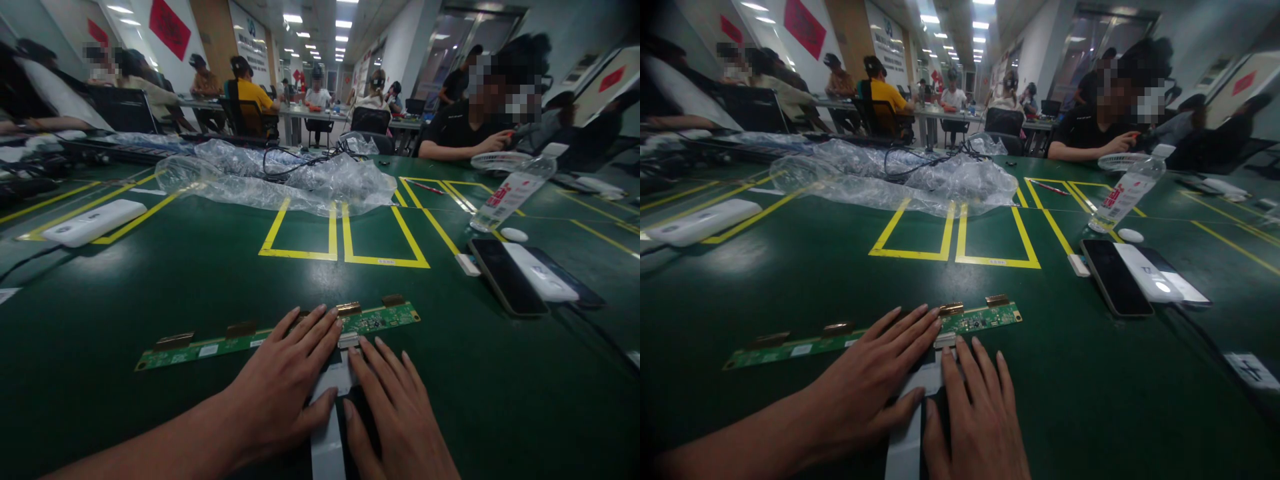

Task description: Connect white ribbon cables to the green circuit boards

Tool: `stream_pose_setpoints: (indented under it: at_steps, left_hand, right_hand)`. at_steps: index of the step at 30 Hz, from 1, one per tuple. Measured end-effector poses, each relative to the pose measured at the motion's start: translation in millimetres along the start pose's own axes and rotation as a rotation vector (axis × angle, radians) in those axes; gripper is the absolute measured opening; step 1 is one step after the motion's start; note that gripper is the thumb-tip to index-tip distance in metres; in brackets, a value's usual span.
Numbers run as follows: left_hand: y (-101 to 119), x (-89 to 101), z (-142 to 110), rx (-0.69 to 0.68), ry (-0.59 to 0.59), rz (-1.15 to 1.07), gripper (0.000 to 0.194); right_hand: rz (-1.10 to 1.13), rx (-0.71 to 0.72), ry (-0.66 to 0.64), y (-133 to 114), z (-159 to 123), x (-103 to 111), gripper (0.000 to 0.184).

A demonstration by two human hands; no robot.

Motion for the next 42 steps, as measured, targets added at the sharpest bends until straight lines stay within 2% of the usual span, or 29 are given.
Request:
stream_pose_setpoints:
  at_steps: [11,19,33,42]
  left_hand:
    - [-1.9,-0.4,1.0,0.005,0.005,0.001,0.074]
    - [0.3,0.7,0.5,0.012,-0.012,0.015,0.075]
    - [0.9,0.4,0.3,-0.005,-0.002,0.022,0.076]
    - [-2.4,2.4,1.6,0.001,-0.009,0.026,0.071]
  right_hand:
    - [-0.066,0.08,-0.04,-2.0,-3.1,-5.5,0.056]
    - [-0.029,0.03,0.011,-5.0,3.7,-1.4,0.055]
    - [0.119,0.0,-0.092,1.9,1.7,-5.7,0.055]
    - [0.104,-0.001,-0.098,1.3,1.7,-5.9,0.055]
Point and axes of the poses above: each hand's wrist, its own z-axis towards the middle knuckle, its own x-axis out of the back of the hand, y = z × x, the point moved 7 cm from there along z, towards the middle knuckle, and after that the axes turned 9 degrees about x, right-handed, at the moved point
